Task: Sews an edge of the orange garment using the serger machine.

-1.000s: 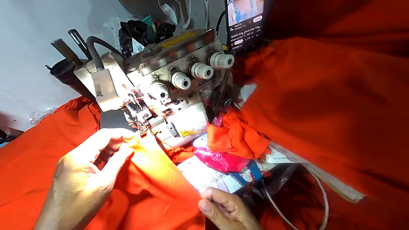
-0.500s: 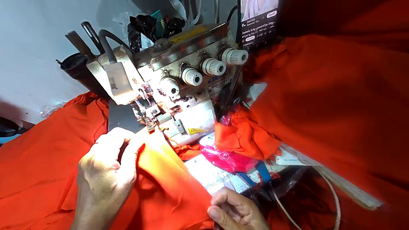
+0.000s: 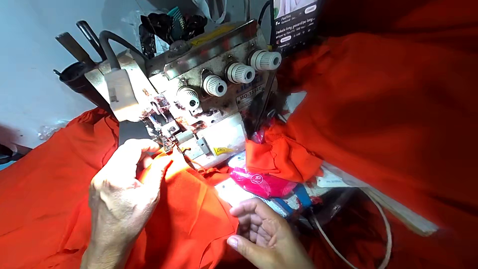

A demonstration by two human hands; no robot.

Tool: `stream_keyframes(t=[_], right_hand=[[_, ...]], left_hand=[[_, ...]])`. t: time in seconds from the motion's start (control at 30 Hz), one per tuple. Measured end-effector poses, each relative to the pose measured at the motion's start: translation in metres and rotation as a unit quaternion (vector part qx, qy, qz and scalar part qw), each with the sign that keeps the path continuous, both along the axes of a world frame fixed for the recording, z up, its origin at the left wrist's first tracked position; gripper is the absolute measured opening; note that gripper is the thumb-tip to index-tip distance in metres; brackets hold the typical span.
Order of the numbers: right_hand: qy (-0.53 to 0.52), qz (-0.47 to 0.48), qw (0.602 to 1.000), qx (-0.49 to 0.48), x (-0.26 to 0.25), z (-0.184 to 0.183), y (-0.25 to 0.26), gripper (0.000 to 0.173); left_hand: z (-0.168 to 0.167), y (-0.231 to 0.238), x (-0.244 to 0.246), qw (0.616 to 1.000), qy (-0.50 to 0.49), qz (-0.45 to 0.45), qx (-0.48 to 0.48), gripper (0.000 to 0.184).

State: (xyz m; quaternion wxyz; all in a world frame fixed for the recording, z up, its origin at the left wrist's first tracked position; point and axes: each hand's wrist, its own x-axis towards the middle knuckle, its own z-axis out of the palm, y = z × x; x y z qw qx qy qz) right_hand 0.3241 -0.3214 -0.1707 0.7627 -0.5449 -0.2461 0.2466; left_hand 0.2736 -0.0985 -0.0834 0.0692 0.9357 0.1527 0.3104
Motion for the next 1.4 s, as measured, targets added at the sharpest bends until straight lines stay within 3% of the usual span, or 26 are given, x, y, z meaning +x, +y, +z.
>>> stream_keyframes(t=[0.1,0.2,0.43,0.6,0.83,1.07,1.2,1.4], right_hand=[[-0.019,0.003,1.000,-0.015,0.000,-0.002,0.000,0.039],[-0.029,-0.001,0.999,-0.028,-0.002,-0.003,0.002,0.044],[-0.080,-0.064,0.992,-0.067,-0.003,-0.002,0.010,0.032],[-0.088,-0.070,0.992,-0.061,-0.007,-0.004,0.007,0.035],[-0.140,-0.048,0.989,-0.028,-0.002,0.003,0.003,0.023],[-0.143,0.020,0.989,0.046,0.005,-0.004,-0.001,0.010],[-0.082,0.018,0.996,0.025,-0.003,0.001,0.000,0.012],[-0.017,0.053,0.998,-0.028,-0.009,0.013,-0.005,0.035]], left_hand=[[-0.001,0.000,-0.006,0.999,0.020,0.036,0.018,0.036],[-0.002,-0.001,-0.008,0.999,0.011,0.038,0.007,0.032],[0.000,-0.002,-0.011,0.997,-0.026,-0.032,-0.060,0.021],[0.012,-0.006,-0.011,0.992,-0.049,-0.060,-0.102,0.015],[0.010,0.003,0.013,0.993,-0.053,-0.082,-0.067,0.013],[0.005,0.014,-0.001,0.997,-0.017,-0.056,-0.050,0.015],[0.007,0.015,-0.013,0.996,-0.015,-0.040,-0.073,0.010],[0.011,0.012,-0.012,0.997,0.003,0.003,-0.082,0.010]])
